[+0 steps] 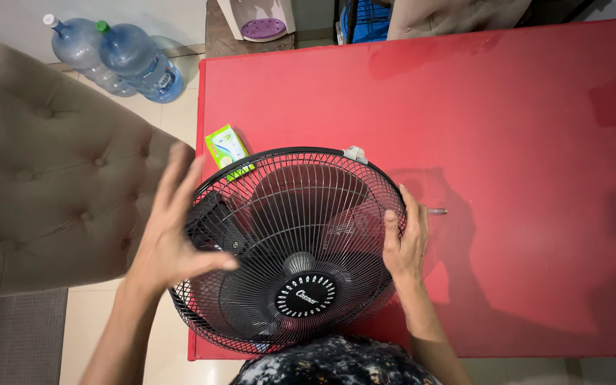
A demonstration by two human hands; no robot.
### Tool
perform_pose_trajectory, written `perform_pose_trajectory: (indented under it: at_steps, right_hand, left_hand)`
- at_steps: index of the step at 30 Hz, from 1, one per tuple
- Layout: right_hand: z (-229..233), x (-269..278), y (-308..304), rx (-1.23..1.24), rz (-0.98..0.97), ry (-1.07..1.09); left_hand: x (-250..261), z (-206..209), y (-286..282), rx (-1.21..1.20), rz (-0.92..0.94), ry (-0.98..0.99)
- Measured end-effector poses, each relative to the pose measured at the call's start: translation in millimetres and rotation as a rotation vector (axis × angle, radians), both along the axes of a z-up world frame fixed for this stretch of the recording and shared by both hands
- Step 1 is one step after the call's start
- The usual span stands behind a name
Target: The person assembles a table fan by attaching the front and rear wire cages to the fan body. They align the cages, press them into place, and rotate the fan to check fit. The fan remains on a red table throughout.
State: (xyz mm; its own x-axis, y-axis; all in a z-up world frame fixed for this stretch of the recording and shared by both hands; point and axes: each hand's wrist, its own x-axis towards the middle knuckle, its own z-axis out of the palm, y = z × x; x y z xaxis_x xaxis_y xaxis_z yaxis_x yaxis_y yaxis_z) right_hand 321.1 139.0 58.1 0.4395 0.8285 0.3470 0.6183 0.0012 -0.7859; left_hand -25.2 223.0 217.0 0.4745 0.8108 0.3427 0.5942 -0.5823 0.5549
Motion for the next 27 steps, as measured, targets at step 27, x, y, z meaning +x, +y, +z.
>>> perform_pose_trajectory:
  at_steps: [27]
  right_hand:
    - [-21.6,4.7,-8.9,-0.045,-0.045,0.031]
  left_hand:
    - [62.3,28.1,52.0,0.091,-0.116,0.253]
